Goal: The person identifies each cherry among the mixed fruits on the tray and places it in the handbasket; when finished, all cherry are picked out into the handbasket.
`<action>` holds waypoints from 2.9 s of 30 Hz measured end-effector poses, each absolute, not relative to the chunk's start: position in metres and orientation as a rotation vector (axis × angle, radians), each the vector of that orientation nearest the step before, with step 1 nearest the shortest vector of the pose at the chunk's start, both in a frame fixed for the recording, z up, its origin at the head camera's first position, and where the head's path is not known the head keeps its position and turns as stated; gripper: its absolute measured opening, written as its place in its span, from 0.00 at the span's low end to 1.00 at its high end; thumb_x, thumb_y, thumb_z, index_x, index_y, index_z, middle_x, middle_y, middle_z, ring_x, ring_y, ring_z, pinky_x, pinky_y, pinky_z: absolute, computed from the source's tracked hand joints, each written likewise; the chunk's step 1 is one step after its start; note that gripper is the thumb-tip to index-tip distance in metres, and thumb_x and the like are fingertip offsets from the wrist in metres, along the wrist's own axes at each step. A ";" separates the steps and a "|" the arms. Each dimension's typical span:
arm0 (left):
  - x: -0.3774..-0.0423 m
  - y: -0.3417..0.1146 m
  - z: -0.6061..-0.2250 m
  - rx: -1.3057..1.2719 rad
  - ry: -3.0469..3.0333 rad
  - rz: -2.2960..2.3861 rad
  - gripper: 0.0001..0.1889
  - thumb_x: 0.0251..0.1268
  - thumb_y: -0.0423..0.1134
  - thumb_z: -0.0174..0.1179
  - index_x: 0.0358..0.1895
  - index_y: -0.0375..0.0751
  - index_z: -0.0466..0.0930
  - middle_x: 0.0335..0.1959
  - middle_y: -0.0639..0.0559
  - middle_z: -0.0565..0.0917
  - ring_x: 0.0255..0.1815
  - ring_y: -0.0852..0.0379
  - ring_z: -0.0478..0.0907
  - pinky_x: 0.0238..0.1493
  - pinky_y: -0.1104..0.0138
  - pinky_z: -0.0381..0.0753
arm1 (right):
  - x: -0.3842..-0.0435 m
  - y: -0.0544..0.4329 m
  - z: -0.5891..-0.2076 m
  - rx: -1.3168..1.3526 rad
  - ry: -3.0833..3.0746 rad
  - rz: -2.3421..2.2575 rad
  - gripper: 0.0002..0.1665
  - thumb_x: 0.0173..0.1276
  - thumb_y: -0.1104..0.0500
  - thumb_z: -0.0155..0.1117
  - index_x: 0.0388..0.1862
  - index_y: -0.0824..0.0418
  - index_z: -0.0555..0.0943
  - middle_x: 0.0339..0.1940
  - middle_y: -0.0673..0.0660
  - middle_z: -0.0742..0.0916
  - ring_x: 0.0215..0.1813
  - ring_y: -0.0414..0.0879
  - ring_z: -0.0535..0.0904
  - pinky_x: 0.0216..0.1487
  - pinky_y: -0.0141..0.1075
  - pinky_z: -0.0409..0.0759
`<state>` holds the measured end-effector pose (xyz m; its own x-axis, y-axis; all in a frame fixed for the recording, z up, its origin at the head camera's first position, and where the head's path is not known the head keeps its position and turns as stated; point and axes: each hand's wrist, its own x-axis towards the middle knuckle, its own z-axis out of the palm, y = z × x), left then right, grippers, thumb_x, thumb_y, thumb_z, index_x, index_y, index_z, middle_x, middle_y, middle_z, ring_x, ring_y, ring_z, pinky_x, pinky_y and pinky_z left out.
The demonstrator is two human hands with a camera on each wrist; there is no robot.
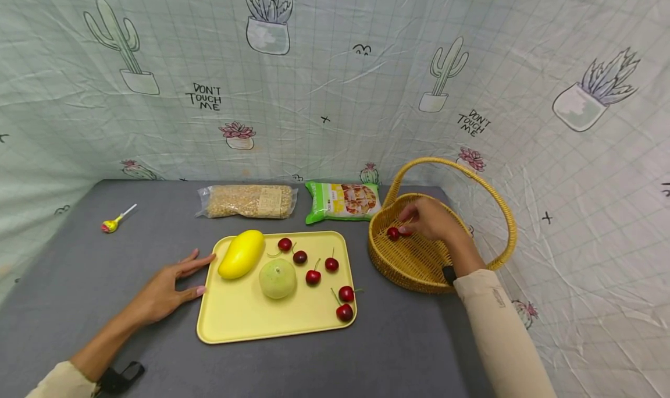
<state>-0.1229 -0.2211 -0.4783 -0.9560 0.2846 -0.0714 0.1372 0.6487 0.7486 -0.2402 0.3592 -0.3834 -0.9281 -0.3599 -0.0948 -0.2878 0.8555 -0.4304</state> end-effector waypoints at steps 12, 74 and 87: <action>-0.122 -0.222 -0.478 0.348 2.687 1.193 0.38 0.65 0.36 0.74 0.79 0.47 0.72 0.84 0.25 0.57 0.83 0.20 0.52 0.74 0.24 0.57 | -0.219 0.341 -0.371 -0.564 2.871 -0.670 0.12 0.69 0.53 0.79 0.49 0.55 0.93 0.44 0.52 0.93 0.43 0.49 0.88 0.44 0.40 0.84; -0.123 -0.222 -0.479 0.350 2.702 1.178 0.38 0.65 0.35 0.74 0.79 0.47 0.72 0.83 0.25 0.58 0.84 0.21 0.53 0.75 0.25 0.56 | -0.123 0.264 -0.386 -1.012 2.796 -0.731 0.21 0.57 0.56 0.87 0.51 0.50 0.91 0.43 0.42 0.91 0.39 0.31 0.79 0.41 0.33 0.84; -0.122 -0.223 -0.480 0.353 2.685 1.191 0.38 0.65 0.36 0.74 0.79 0.47 0.72 0.84 0.25 0.57 0.84 0.21 0.52 0.75 0.24 0.56 | -0.110 0.255 -0.405 -0.983 2.682 -0.778 0.21 0.59 0.57 0.85 0.52 0.52 0.91 0.46 0.48 0.93 0.44 0.44 0.86 0.46 0.41 0.87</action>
<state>-0.1224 -0.2235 -0.4798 -0.9550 0.2883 -0.0701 0.1415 0.6503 0.7464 -0.1096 0.2553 -0.4053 -0.7650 -0.6439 0.0099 -0.5494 0.6445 -0.5318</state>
